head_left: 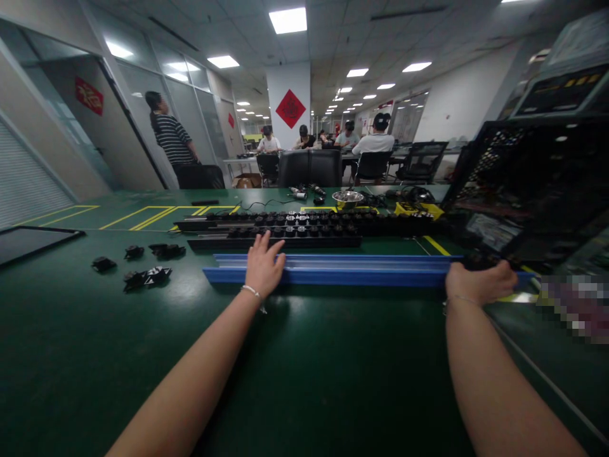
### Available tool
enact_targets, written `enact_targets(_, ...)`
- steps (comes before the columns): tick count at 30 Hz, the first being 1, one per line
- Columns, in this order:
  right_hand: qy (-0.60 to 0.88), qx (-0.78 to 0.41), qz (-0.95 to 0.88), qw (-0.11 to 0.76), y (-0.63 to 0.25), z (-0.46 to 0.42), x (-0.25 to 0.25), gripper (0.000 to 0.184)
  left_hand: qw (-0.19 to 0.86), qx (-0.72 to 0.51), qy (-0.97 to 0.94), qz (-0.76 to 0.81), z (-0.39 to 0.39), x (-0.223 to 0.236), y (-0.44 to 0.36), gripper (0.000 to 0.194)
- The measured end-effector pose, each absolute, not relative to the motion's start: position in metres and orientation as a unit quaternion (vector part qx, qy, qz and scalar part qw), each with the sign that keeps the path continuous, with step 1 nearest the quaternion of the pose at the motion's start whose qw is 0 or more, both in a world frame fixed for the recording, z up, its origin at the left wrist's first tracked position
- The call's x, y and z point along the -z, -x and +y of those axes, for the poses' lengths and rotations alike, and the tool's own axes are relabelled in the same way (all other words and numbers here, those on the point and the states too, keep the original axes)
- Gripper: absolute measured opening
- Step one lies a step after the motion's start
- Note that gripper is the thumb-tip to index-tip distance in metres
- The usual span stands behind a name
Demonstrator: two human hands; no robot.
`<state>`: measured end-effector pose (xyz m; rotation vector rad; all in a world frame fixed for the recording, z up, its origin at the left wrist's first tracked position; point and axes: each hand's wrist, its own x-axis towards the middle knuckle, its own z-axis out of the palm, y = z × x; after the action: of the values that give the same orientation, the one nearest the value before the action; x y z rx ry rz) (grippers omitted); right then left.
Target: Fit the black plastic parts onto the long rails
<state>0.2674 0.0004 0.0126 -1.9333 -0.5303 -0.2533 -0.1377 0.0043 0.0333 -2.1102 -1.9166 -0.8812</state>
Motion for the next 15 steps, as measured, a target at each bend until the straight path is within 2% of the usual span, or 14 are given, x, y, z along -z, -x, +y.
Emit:
enact_targets(6,0.807,0.081,-0.263,0.523,-0.269,0.002,-0.004,0.073,0.053,0.174,0.745,-0.642,-0.009,-0.017,0.092,0.05)
enact_targets(10,0.814,0.082,-0.237,0.523,-0.266,0.004,-0.002,0.067,0.089,0.181,0.745,-0.636,-0.01,-0.015,0.094,0.051)
enact_targets(15,0.813,0.096,-0.226,0.528,-0.266,0.005,0.0,0.046,0.115,0.21,0.743,-0.625,-0.012,-0.008,0.094,0.05)
